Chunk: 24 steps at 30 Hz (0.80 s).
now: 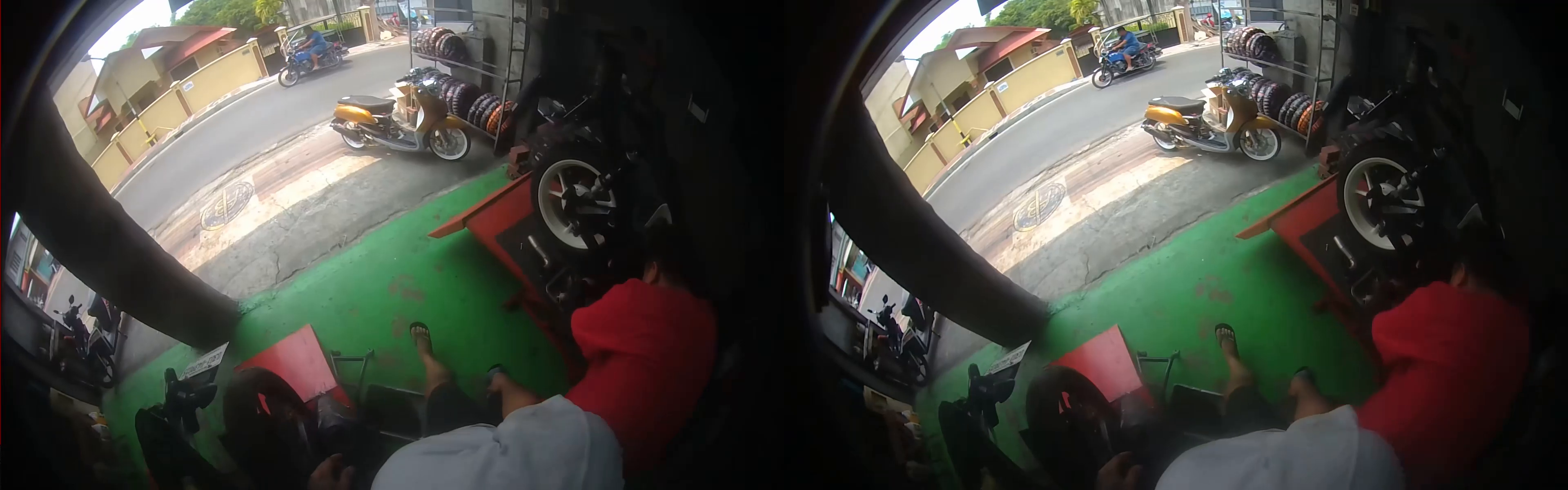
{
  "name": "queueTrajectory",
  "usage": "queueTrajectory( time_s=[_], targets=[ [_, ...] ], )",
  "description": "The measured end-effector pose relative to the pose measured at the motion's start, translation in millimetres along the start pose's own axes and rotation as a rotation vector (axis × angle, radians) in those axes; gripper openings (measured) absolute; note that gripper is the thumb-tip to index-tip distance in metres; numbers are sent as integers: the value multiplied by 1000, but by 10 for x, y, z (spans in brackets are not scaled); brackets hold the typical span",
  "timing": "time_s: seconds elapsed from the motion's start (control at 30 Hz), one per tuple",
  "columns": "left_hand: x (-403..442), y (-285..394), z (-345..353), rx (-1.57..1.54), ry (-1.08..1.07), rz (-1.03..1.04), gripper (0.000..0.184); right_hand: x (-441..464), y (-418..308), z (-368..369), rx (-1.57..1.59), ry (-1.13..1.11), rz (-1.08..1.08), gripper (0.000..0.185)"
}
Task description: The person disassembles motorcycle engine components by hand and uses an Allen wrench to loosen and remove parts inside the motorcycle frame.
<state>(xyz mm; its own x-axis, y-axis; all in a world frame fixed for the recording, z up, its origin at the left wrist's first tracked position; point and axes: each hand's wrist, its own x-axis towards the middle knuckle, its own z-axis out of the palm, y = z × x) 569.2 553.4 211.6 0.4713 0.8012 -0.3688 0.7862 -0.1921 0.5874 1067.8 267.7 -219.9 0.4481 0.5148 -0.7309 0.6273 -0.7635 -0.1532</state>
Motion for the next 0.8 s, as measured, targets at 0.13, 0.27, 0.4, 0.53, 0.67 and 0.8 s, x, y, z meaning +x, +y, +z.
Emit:
queueTrajectory(
  time_s=[0.13,0.27,0.4,0.53,0.67,0.8],
  targets=[
    [1307,508,-120,16,17,-14,36,1318,-86,-1119,64,185,-4,48],
    [2581,1613,-367,151,-86,-109,31,1607,-1076,-3326,414,-56,2,40],
    [3806,2108,-298,23,65,-22,26,2382,-1881,-4921,553,286,-419,33],
    [5017,2618,-485,-50,201,16,25,2590,-2563,-6164,506,348,-489,32],
    [6617,2754,-447,-186,152,-66,22,3076,-2925,-6754,588,244,-429,31],
    [8941,2529,-35,-371,92,-53,22,3837,-3387,-7130,607,117,-322,27]
  ],
)
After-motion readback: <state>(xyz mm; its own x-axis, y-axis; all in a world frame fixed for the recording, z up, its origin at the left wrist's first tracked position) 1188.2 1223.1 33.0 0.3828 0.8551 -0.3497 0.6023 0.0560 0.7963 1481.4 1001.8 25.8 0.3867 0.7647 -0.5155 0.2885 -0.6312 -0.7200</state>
